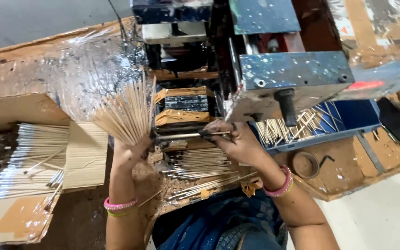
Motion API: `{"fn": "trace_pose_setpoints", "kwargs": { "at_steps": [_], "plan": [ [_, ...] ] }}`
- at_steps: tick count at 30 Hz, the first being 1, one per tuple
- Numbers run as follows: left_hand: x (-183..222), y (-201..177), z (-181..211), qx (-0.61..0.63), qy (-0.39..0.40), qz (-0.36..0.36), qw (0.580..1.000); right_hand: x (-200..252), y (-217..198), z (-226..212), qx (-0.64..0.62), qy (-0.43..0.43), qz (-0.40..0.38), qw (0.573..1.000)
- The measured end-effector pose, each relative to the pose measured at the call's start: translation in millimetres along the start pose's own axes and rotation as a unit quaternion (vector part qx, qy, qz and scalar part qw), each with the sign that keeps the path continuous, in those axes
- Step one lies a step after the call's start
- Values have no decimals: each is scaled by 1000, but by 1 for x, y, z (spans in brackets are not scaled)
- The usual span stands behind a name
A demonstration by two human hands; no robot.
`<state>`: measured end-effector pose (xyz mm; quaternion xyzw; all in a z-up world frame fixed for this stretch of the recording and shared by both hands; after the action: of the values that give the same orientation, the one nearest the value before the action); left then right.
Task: Feeding bamboo sticks into an industrial incense stick coating machine and organizing the finished sticks.
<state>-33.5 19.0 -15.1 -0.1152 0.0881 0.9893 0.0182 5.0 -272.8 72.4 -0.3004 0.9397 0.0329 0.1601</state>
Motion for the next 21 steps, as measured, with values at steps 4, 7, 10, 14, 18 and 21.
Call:
{"fn": "trace_pose_setpoints", "kwargs": {
  "at_steps": [4,7,10,14,18,21],
  "plan": [
    [-51,-24,26,-20,52,211,976,-53,5,38,410,-79,-33,908],
    [-73,-24,23,6,89,233,968,-66,22,85,540,-275,-19,796],
    [-79,-11,21,0,69,261,963,-66,27,36,659,-235,9,714],
    [-75,-9,3,43,63,275,958,-36,29,-39,801,-152,42,578],
    [-77,-10,3,47,46,298,952,-33,14,-9,673,-90,63,732],
    [-75,-12,2,44,30,301,952,-25,10,-8,671,-123,124,721]
  ]
}}
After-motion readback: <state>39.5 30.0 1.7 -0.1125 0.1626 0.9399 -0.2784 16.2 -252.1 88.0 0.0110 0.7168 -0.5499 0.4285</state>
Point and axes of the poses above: each hand's wrist, its own x-axis away from the middle knuckle, its own y-axis out of the palm, z = x × y, the point moved 6 cm from there along -x, towards the middle knuckle, and after that the axes turned 7 degrees about x, right-handed, at the moved point
